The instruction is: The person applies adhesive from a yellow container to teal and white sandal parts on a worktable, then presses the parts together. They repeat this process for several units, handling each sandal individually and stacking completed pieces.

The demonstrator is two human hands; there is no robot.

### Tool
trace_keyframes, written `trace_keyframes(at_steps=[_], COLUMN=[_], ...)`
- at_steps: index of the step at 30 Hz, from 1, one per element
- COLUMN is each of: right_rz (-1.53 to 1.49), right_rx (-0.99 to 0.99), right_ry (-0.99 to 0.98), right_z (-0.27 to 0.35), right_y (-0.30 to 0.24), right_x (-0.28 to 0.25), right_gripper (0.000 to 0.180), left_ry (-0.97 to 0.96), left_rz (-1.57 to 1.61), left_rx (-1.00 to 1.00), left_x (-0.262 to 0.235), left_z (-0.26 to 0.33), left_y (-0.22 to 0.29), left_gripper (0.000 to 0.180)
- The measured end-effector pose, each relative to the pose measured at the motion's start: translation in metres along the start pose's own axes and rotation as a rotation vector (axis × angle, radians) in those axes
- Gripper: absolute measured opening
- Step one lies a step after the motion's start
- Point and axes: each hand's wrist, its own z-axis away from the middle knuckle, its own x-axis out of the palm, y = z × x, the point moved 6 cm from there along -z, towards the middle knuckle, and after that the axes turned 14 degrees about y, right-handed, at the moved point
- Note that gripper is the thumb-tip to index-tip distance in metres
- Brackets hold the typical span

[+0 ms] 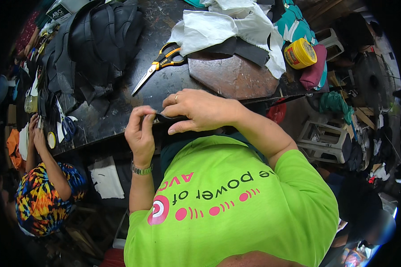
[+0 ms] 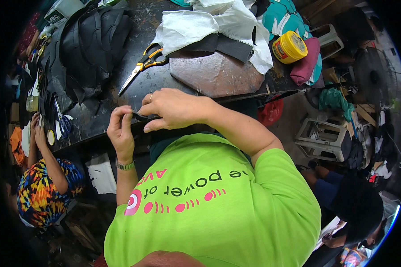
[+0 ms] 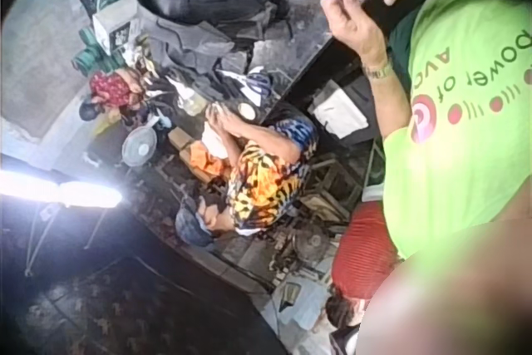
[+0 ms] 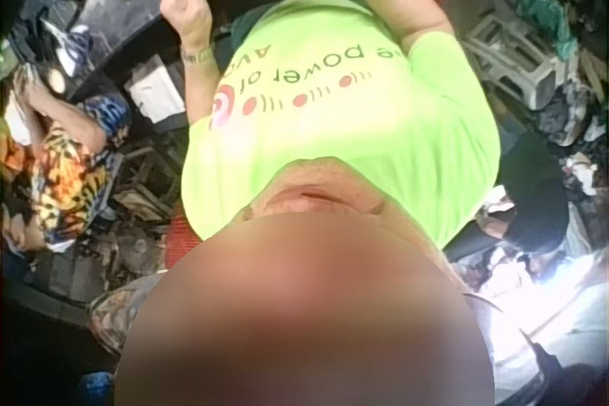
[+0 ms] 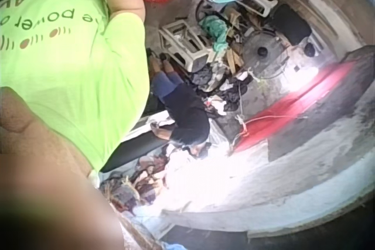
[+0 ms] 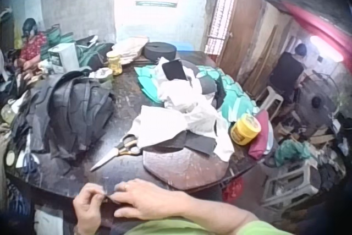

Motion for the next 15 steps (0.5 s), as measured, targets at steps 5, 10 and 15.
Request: trace_keyframes(at_steps=[5, 10, 15], right_rz=[-0.013, 0.304, 0.778], right_rx=[-0.028, 0.125, 0.018], right_ry=[-0.13, 0.426, 0.228], right_z=[-0.027, -0.065, -0.079], right_y=[0.006, 0.063, 0.109], right_x=[0.0, -0.035, -0.01], right_gripper=[0.038, 0.027, 0.038], left_ry=[0.103, 0.052, -0.069], left_rz=[0.114, -0.076, -0.889], left_rx=[-0.073, -0.386, -0.097], left_x=[-0.045, -0.124, -0.146], left_z=[0.024, 0.06, 0.089], left_y=[-0.017, -0.066, -0.145], left_gripper=[0.007, 0.004, 0.018])
